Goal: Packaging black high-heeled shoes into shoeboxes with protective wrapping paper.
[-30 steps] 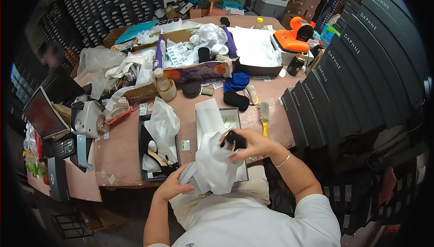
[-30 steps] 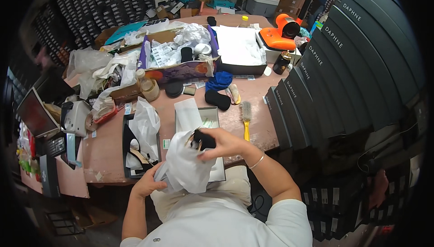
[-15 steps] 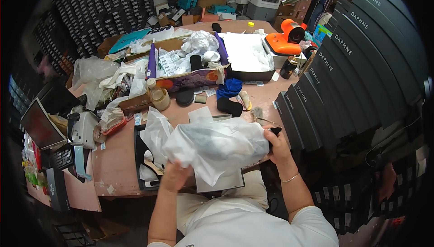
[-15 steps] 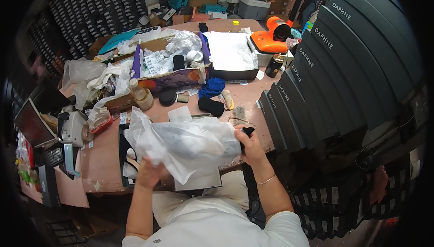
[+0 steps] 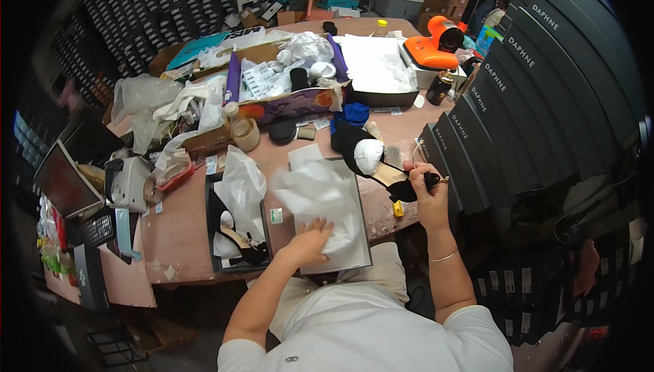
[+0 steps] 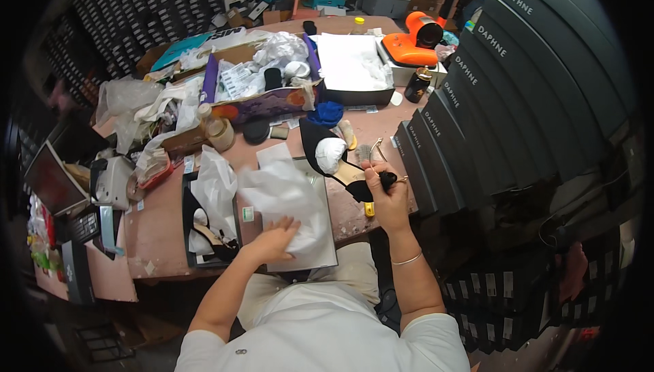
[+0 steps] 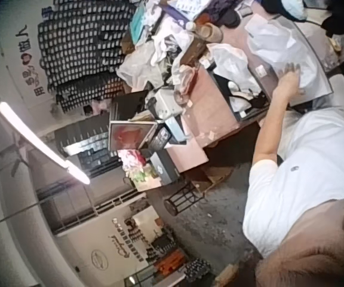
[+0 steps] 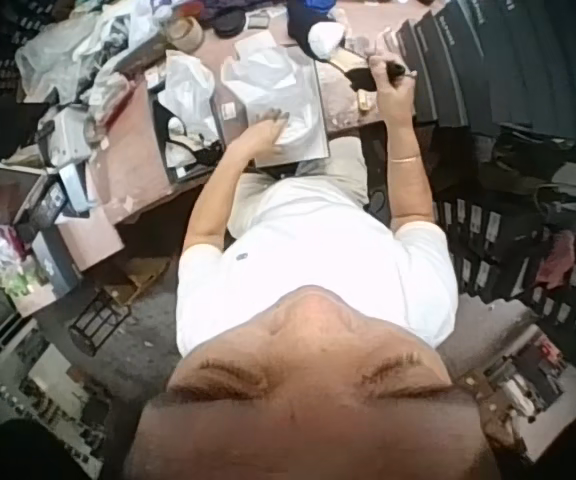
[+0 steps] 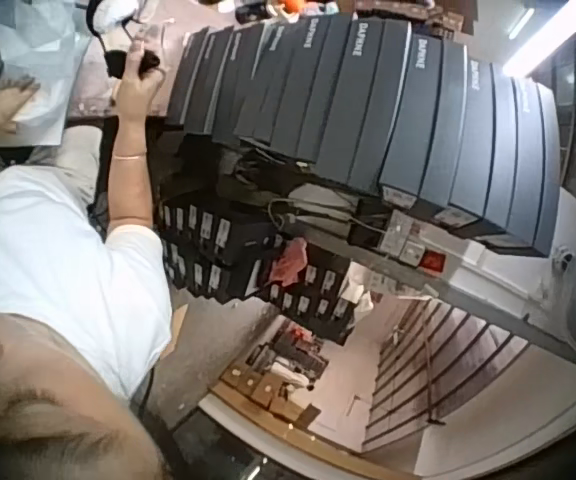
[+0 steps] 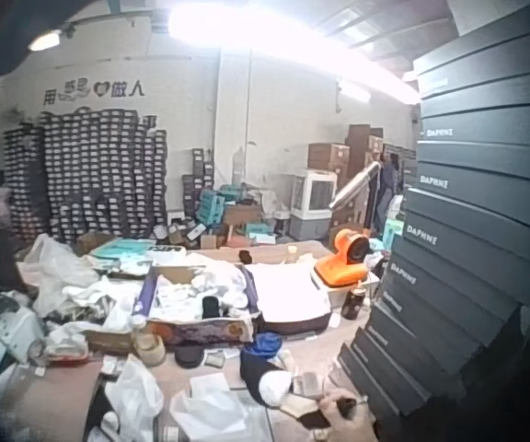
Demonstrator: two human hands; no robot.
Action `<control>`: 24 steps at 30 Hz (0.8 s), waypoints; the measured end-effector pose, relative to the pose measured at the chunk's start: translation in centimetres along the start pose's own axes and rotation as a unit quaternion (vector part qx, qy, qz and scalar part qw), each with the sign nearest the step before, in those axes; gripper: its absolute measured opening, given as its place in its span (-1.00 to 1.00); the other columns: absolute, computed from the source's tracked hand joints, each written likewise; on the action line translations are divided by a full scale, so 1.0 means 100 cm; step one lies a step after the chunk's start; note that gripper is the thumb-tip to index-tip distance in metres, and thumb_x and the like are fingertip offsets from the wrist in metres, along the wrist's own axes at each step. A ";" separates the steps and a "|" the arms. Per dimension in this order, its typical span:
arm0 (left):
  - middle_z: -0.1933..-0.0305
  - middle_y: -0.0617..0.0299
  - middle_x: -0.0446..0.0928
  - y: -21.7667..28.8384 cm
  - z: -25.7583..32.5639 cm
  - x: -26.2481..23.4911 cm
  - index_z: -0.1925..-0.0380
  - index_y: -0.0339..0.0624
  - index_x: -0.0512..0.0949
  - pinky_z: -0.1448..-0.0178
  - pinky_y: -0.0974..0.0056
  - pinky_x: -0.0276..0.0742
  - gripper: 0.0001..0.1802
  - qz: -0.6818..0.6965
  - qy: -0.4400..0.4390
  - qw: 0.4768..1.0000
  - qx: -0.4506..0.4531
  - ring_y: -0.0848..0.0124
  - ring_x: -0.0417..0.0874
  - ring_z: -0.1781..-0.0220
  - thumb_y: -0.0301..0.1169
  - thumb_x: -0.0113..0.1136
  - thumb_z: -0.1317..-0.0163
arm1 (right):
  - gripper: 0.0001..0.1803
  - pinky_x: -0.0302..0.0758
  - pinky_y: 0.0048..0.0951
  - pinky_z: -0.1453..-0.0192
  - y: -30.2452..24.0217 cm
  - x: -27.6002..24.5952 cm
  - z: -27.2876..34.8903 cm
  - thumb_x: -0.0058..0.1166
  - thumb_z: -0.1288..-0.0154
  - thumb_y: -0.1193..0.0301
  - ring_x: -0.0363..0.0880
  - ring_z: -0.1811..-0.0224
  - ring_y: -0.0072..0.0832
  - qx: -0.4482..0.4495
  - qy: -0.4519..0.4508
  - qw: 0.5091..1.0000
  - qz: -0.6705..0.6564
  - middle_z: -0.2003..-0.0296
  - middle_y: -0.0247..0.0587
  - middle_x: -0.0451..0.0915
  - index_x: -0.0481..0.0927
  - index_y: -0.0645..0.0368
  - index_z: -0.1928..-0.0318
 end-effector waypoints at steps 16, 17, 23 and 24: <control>0.09 0.13 0.51 0.020 0.052 -0.009 -0.12 -0.15 0.38 -0.02 0.07 0.57 -0.37 0.896 0.220 0.368 -0.115 0.25 0.58 0.10 0.17 -0.14 -0.38 | -0.67 0.55 -0.35 0.06 -0.012 0.096 0.035 0.13 -0.09 0.60 0.59 0.14 -0.22 -0.113 -0.359 0.913 0.157 0.12 -0.16 0.61 0.59 0.18 0.07; 0.08 0.13 0.51 0.029 0.054 -0.014 -0.15 -0.12 0.36 -0.02 0.07 0.57 -0.39 0.894 0.205 0.381 -0.115 0.26 0.58 0.07 0.14 -0.13 -0.39 | -0.62 0.53 -0.33 0.03 -0.023 0.117 0.034 0.16 -0.06 0.58 0.55 0.06 -0.23 -0.228 -0.352 0.894 0.156 0.07 -0.19 0.58 0.56 0.17 0.04; 0.11 0.12 0.52 0.012 0.069 -0.009 -0.15 -0.18 0.35 0.08 0.07 0.62 -0.31 0.881 0.287 0.343 -0.157 0.27 0.60 0.17 0.20 -0.26 -0.38 | -0.39 0.52 -0.25 0.02 0.033 0.132 0.030 0.36 0.23 0.53 0.54 0.06 -0.15 -0.252 -0.292 0.903 0.190 0.09 -0.09 0.52 0.54 0.13 0.01; 0.11 0.10 0.52 0.004 0.070 -0.007 -0.15 -0.19 0.35 0.08 0.07 0.62 -0.28 0.888 0.272 0.342 -0.145 0.25 0.60 0.17 0.22 -0.28 -0.37 | -0.46 0.49 -0.25 -0.02 0.042 0.130 0.024 0.31 0.17 0.52 0.54 0.06 -0.20 -0.230 -0.246 0.912 0.235 0.14 -0.11 0.52 0.56 0.12 0.04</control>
Point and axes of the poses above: each hand's wrist, its own z-axis away from the middle knuckle, its own x-axis out of the palm, y = z × x, the point moved 2 cm from there along -z, towards the middle knuckle
